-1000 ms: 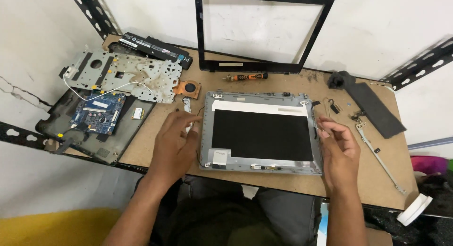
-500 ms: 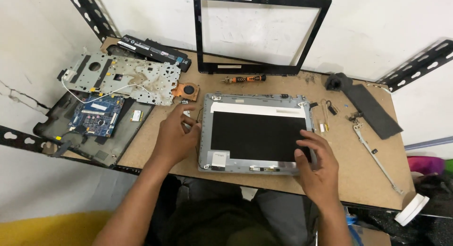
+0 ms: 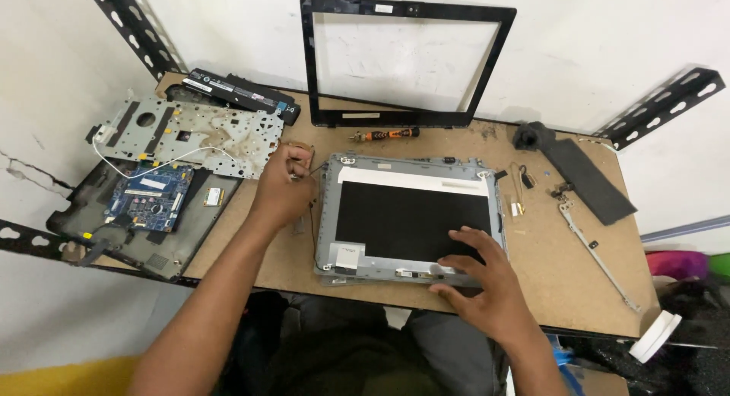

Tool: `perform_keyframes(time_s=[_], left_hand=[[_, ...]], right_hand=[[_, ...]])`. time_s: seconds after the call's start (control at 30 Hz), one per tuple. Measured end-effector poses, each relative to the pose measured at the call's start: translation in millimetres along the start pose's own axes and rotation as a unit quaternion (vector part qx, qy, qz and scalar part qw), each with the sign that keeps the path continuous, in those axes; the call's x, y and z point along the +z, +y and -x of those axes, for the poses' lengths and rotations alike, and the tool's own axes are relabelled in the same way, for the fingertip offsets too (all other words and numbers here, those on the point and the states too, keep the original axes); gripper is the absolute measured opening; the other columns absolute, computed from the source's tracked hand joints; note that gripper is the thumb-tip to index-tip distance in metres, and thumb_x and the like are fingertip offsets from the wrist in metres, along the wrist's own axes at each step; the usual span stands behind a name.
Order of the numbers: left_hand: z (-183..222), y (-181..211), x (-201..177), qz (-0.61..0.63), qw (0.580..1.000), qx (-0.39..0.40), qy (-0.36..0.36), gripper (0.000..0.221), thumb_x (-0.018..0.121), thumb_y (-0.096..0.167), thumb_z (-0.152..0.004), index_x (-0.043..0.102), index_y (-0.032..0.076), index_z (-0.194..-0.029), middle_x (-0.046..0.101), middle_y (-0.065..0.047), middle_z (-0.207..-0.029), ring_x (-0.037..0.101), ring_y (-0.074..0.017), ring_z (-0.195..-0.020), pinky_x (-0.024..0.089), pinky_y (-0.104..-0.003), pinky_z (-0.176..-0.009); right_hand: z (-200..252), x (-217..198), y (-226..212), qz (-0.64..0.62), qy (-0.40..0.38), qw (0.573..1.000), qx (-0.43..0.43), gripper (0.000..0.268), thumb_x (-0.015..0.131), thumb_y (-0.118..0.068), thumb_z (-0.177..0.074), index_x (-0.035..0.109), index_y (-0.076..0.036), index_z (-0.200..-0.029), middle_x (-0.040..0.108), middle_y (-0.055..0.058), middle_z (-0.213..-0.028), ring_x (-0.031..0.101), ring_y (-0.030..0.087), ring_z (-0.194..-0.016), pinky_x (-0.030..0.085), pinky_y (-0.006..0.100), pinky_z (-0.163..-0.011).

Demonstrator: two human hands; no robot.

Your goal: A person is disassembling and reassembling a laptop screen assembly, including routing the display cable and aligning the LCD panel.

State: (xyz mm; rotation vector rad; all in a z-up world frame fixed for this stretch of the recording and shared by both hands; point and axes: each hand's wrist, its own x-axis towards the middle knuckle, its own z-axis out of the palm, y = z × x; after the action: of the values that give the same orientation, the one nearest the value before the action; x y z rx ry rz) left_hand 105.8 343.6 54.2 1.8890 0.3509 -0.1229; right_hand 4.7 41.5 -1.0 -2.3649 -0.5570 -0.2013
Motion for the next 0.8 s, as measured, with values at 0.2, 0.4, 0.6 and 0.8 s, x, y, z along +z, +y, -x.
perform_keyframes(time_s=[0.2, 0.4, 0.6, 0.8], left_hand=[[-14, -22, 4, 0.099, 0.992, 0.045, 0.058, 0.023, 0.062, 0.004, -0.080, 0.054, 0.016, -0.098, 0.061, 0.000, -0.094, 0.058, -0.0099, -0.088, 0.047, -0.025, -0.074], [-4, -16, -3, 0.213, 0.976, 0.002, 0.048, 0.027, 0.053, -0.008, -0.074, 0.054, 0.010, -0.095, 0.057, -0.007, -0.087, 0.045, -0.0126, -0.056, 0.036, -0.024, -0.047], [3, -34, -6, 0.278, 0.956, 0.075, 0.048, 0.023, 0.052, -0.009, -0.074, 0.055, 0.011, -0.085, 0.056, -0.003, -0.073, 0.042, -0.0095, -0.049, 0.032, -0.021, -0.044], [18, -30, -15, 0.310, 0.945, 0.087, 0.054, 0.026, 0.048, -0.014, -0.072, 0.053, 0.009, -0.083, 0.058, -0.008, -0.071, 0.041, -0.0123, -0.050, 0.033, -0.024, -0.045]], right_hand=[[-1, -2, -2, -0.002, 0.003, 1.000, -0.021, 0.016, 0.072, -0.024, -0.076, 0.073, -0.018, -0.091, 0.046, 0.008, -0.135, 0.038, 0.035, -0.133, 0.051, 0.057, -0.090], [0, -4, -2, -0.026, 0.018, 0.998, -0.047, 0.017, 0.073, -0.019, -0.075, 0.073, -0.015, -0.092, 0.051, 0.008, -0.131, 0.042, 0.035, -0.130, 0.055, 0.054, -0.091], [4, -7, 1, -0.027, 0.011, 0.998, -0.048, 0.016, 0.074, -0.018, -0.074, 0.074, -0.016, -0.090, 0.052, 0.008, -0.129, 0.043, 0.034, -0.129, 0.051, 0.055, -0.097], [4, -9, 2, -0.061, 0.013, 0.997, -0.044, 0.016, 0.072, -0.018, -0.075, 0.073, -0.017, -0.091, 0.054, 0.008, -0.128, 0.043, 0.035, -0.129, 0.050, 0.056, -0.099]])
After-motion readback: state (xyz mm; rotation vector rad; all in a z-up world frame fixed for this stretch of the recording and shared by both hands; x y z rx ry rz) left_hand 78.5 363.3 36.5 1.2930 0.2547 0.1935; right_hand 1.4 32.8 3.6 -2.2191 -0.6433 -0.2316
